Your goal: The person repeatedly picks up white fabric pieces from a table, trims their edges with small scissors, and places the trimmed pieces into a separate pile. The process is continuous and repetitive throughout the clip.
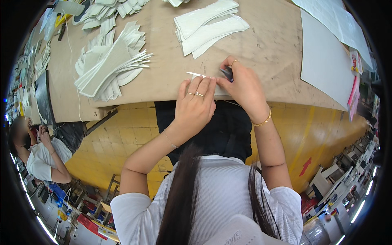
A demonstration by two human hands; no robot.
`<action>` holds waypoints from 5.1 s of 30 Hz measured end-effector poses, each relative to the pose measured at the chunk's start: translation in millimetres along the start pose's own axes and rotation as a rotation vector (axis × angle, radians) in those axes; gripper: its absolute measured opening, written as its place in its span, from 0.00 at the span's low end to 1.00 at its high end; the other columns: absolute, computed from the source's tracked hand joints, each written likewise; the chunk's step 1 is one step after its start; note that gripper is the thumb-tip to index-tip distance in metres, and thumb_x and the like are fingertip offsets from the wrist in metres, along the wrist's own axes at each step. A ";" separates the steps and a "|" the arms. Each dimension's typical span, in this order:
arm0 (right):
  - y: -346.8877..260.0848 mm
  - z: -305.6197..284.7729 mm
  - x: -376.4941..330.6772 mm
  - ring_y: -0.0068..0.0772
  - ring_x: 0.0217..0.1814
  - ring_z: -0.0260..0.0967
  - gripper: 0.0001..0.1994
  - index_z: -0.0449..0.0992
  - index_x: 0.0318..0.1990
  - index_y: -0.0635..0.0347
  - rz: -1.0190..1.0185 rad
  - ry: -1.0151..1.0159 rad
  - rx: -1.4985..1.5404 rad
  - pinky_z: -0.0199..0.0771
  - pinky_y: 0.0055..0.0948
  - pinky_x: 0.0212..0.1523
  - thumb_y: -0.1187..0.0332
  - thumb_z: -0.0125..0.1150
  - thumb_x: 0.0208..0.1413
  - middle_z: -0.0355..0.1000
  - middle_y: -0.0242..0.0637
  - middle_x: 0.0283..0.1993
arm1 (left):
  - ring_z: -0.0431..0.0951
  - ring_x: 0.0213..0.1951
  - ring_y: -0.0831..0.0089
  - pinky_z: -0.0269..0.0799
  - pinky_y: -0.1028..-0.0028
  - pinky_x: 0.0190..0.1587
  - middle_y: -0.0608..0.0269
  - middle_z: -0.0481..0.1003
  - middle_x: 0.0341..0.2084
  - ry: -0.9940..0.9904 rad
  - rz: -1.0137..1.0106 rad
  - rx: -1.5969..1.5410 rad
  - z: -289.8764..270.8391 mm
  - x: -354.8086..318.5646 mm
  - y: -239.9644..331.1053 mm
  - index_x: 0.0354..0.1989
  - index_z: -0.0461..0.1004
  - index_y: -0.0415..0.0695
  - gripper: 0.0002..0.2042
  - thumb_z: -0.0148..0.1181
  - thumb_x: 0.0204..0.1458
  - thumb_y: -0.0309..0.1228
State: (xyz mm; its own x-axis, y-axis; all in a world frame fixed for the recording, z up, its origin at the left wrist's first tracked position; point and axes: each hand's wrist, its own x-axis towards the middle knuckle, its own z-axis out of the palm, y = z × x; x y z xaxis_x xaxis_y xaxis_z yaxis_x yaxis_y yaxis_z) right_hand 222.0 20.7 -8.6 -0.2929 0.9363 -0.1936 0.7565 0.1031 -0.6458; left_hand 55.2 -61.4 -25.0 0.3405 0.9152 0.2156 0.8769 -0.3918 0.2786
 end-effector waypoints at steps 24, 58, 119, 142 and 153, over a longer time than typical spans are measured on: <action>36.9 -53.6 -26.9 0.35 0.32 0.75 0.16 0.76 0.46 0.62 0.285 0.039 0.194 0.76 0.34 0.39 0.71 0.73 0.52 0.78 0.41 0.31 | 0.67 0.59 0.58 0.58 0.53 0.55 0.56 0.70 0.52 -0.011 0.006 0.137 5.4 2.0 9.8 0.61 0.77 0.59 0.24 0.67 0.52 0.38; 41.2 -38.2 -36.5 0.40 0.33 0.77 0.14 0.77 0.45 0.64 0.099 0.197 -0.047 0.76 0.33 0.39 0.69 0.72 0.55 0.79 0.44 0.35 | 0.71 0.62 0.63 0.63 0.53 0.62 0.61 0.72 0.61 -0.142 0.217 -0.048 15.3 31.3 46.2 0.60 0.74 0.42 0.26 0.68 0.51 0.31; 50.4 -30.9 -51.3 0.28 0.26 0.70 0.15 0.84 0.45 0.55 -0.484 0.238 -0.350 0.71 0.30 0.25 0.74 0.67 0.47 0.64 0.31 0.31 | 0.73 0.56 0.56 0.69 0.59 0.57 0.52 0.72 0.57 -0.174 0.209 -0.144 -7.7 40.1 12.6 0.51 0.75 0.39 0.20 0.67 0.48 0.24; 47.7 -31.6 -60.3 0.27 0.30 0.72 0.17 0.83 0.49 0.53 -0.422 0.175 -0.428 0.75 0.28 0.28 0.72 0.62 0.50 0.67 0.30 0.36 | 0.73 0.56 0.57 0.67 0.59 0.57 0.53 0.74 0.52 -0.002 0.300 -0.170 -4.7 58.6 -14.1 0.54 0.75 0.38 0.20 0.63 0.50 0.27; 35.1 -39.7 -39.4 0.34 0.34 0.78 0.10 0.84 0.47 0.55 -0.179 0.215 -0.168 0.77 0.31 0.34 0.71 0.70 0.57 0.76 0.34 0.37 | 0.75 0.53 0.60 0.70 0.63 0.53 0.54 0.75 0.53 -0.037 0.256 -0.049 -4.7 39.4 -24.5 0.52 0.76 0.32 0.18 0.64 0.52 0.25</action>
State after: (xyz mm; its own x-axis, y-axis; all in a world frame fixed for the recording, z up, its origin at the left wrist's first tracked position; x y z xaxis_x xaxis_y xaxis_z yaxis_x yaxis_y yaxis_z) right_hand 283.3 0.8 5.7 -0.3134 0.9459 0.0835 0.7956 0.3096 -0.5207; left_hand 45.6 -16.1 -18.9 0.5619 0.7882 0.2511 0.7433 -0.6143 0.2650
